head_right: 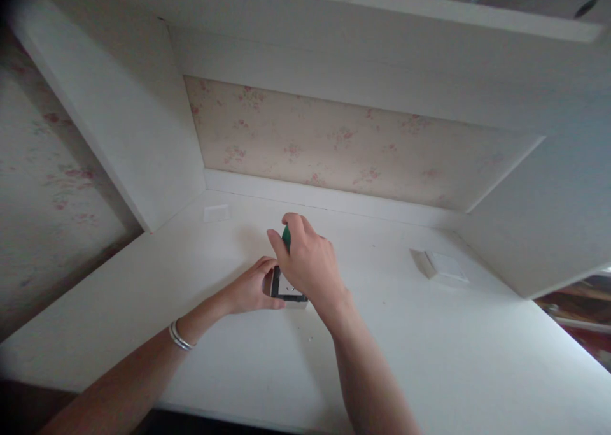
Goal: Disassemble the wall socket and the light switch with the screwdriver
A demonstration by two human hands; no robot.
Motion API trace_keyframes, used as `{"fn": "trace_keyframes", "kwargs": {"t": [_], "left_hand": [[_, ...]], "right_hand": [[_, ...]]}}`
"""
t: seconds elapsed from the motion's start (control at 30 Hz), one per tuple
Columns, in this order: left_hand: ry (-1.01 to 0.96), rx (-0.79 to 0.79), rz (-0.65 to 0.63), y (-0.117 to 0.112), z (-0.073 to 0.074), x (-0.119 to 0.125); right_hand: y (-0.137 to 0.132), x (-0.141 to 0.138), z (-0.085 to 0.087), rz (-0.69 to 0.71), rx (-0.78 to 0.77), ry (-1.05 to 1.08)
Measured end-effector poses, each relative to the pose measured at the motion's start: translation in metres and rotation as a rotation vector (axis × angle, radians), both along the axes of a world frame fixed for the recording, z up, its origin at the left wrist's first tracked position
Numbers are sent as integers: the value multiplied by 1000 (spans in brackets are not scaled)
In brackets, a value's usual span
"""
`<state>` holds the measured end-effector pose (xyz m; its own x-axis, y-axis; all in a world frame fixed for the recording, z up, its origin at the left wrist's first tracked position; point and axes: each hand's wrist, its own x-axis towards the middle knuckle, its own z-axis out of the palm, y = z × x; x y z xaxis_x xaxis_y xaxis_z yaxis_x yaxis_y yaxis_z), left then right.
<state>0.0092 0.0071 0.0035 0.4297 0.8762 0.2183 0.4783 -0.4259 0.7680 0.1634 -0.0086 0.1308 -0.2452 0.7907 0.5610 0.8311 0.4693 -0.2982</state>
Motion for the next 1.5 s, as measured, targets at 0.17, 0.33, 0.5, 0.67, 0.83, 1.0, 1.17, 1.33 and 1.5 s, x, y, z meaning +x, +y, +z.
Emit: {"fn": "trace_keyframes", "kwargs": {"t": [0.17, 0.33, 0.5, 0.67, 0.83, 1.0, 1.17, 1.33, 1.5], "left_hand": [[-8, -6, 3, 0, 0, 0], [-17, 25, -5, 0, -2, -1], [5, 54, -4, 2, 0, -3], [6, 57, -17, 3, 1, -4], [-20, 42, -22, 4, -3, -5], [-37, 17, -32, 7, -7, -6], [-36, 28, -31, 9, -9, -6], [-40, 25, -29, 10, -10, -7], [-54, 26, -35, 10, -10, -8]], "right_hand": [[0, 2, 3, -98, 37, -55], [12, 7, 10, 68, -31, -76], [16, 6, 21, 216, -125, -91], [8, 1, 35, 408, -254, -201], [19, -7, 53, 120, -161, -508], [27, -17, 69, 56, -160, -820], [30, -22, 77, 232, -257, -929], [34, -16, 81, 420, -311, -938], [29, -15, 84, 590, -425, -875]]}}
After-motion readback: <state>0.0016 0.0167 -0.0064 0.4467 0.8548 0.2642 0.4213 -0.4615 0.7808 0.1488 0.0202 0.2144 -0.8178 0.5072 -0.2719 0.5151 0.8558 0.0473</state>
